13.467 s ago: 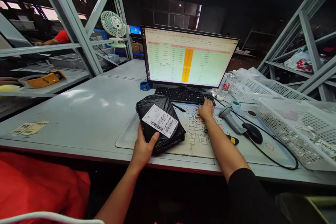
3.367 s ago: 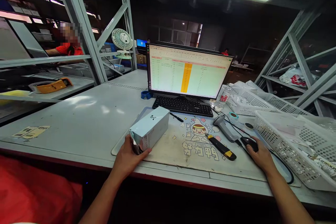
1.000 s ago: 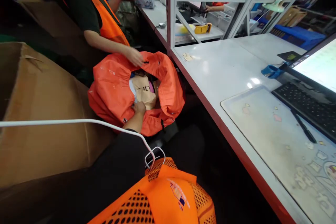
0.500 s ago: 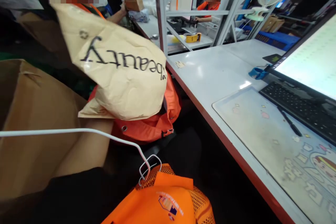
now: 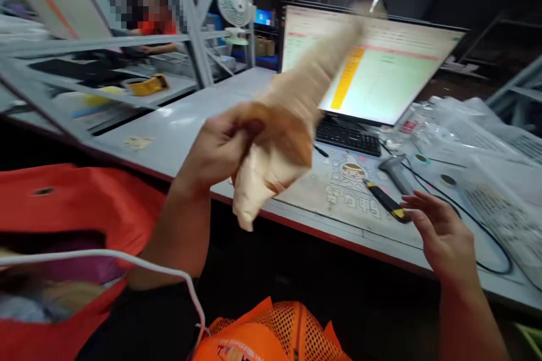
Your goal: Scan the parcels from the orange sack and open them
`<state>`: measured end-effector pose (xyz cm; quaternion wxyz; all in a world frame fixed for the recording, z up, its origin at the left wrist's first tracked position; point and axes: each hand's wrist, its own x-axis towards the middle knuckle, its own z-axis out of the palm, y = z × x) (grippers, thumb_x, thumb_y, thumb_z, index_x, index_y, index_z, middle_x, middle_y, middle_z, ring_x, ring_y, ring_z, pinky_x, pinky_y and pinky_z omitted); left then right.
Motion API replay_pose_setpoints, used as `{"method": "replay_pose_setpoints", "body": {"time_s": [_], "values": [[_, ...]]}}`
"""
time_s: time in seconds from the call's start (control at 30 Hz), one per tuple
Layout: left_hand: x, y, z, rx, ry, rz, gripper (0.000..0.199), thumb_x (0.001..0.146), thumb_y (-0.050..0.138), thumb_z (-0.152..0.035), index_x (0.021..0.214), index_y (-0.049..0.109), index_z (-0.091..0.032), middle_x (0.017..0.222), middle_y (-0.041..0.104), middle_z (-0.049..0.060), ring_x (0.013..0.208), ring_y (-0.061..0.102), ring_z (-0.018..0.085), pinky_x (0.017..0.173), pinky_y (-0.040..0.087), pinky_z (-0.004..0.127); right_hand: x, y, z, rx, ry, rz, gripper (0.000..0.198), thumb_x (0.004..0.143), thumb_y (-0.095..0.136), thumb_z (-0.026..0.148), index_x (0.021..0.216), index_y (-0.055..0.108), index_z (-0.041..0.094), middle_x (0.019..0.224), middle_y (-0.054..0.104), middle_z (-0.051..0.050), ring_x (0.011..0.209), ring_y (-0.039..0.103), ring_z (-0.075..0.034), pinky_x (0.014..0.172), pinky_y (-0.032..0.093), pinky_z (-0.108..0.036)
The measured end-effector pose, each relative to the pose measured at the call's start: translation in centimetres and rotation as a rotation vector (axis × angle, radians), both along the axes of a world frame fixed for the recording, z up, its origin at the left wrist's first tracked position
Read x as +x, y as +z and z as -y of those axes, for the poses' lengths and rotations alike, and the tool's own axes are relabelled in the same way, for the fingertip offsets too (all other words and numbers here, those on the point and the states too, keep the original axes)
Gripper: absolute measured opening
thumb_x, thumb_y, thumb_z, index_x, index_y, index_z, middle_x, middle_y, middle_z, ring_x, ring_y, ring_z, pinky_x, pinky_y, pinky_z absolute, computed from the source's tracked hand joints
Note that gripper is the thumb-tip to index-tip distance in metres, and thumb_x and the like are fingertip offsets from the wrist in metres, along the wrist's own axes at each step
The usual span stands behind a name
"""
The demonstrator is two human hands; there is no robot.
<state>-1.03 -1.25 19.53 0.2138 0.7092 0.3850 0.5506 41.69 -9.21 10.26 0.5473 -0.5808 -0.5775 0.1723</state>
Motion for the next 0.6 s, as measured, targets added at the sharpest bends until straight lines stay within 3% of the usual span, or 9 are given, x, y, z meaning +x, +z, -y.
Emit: {"method": "replay_pose_setpoints", "body": {"time_s": [0.07,0.17,0.23,0.3,0.37,0.43,0.53,0.6], "values": [[4.0,-1.9,-1.2,-0.038,-0.103,-0.257,0.030,0.107,0.058,-0.035,0.126,0.076,-0.018,0.109,0.079,0.003,0.103,0.073,0.021,0.100,0.058,0.038,1.0,0.1,-0.2,0.027,-0.042,-0.010,0.047,0.094,0.077,0.055,0.129,0.072,0.025,0.114,0.079,-0.009,0.103,0.078,-0.027,0.095,0.066,-0.046],[9.9,-7.6,-2.3,-0.258,-0.262,-0.619,0.041,0.109,0.053,-0.040,0.143,0.069,-0.023,0.138,0.074,0.008,0.128,0.070,0.027,0.113,0.053,0.044,1.1,0.4,-0.7,0.075,-0.031,-0.008,0.042,0.096,0.076,0.052,0.127,0.072,0.024,0.113,0.079,-0.009,0.100,0.078,-0.024,0.093,0.066,-0.042],[12.3,-11.3,-2.4,-0.253,-0.320,-0.809,0.060,0.107,0.056,-0.054,0.159,0.053,-0.025,0.169,0.046,0.010,0.158,0.041,0.034,0.132,0.031,0.056,0.1,0.7,-1.7,0.074,0.026,0.032,0.041,0.099,0.074,0.050,0.129,0.071,0.024,0.116,0.079,-0.009,0.104,0.077,-0.025,0.097,0.064,-0.043],[13.3,-13.7,-2.0,-0.203,-0.317,-0.913,0.080,0.103,0.056,-0.067,0.170,0.035,-0.029,0.181,0.016,0.009,0.168,0.012,0.036,0.136,0.011,0.062,-1.7,1.0,-3.3,0.049,0.114,0.111,0.038,0.102,0.070,0.049,0.130,0.071,0.024,0.119,0.079,-0.010,0.108,0.076,-0.025,0.101,0.062,-0.046],[13.1,-14.7,-1.3,-0.156,-0.314,-0.983,0.093,0.098,0.060,-0.074,0.173,0.025,-0.031,0.182,0.001,0.008,0.168,-0.002,0.039,0.135,0.002,0.065,-3.7,0.9,-5.4,0.028,0.236,0.225,0.037,0.105,0.063,0.049,0.131,0.072,0.024,0.125,0.078,-0.011,0.116,0.074,-0.027,0.106,0.060,-0.048],[12.5,-14.9,-0.3,-0.101,-0.348,-1.043,0.103,0.092,0.069,-0.073,0.174,0.024,-0.030,0.181,-0.002,0.010,0.168,-0.007,0.041,0.134,-0.002,0.065,-5.8,0.0,-7.5,-0.015,0.392,0.362,0.041,0.108,0.056,0.049,0.137,0.071,0.024,0.141,0.072,-0.012,0.133,0.067,-0.029,0.118,0.052,-0.052],[11.7,-15.4,1.2,-0.002,-0.426,-1.055,0.109,0.089,0.074,-0.071,0.174,0.025,-0.023,0.181,0.012,0.016,0.168,0.002,0.041,0.136,-0.001,0.061,-8.4,-2.7,-9.8,-0.223,0.587,0.552,0.053,0.110,0.045,0.052,0.154,0.061,0.027,0.168,0.049,-0.010,0.160,0.039,-0.032,0.132,0.027,-0.061],[11.3,-15.8,1.7,0.057,-0.462,-1.019,0.104,0.090,0.073,-0.071,0.172,0.031,-0.023,0.178,0.026,0.015,0.167,0.014,0.039,0.137,0.002,0.057,-9.2,-4.5,-10.3,-0.369,0.641,0.617,0.058,0.111,0.038,0.053,0.163,0.052,0.030,0.177,0.032,-0.007,0.167,0.022,-0.031,0.134,0.014,-0.064]]}}
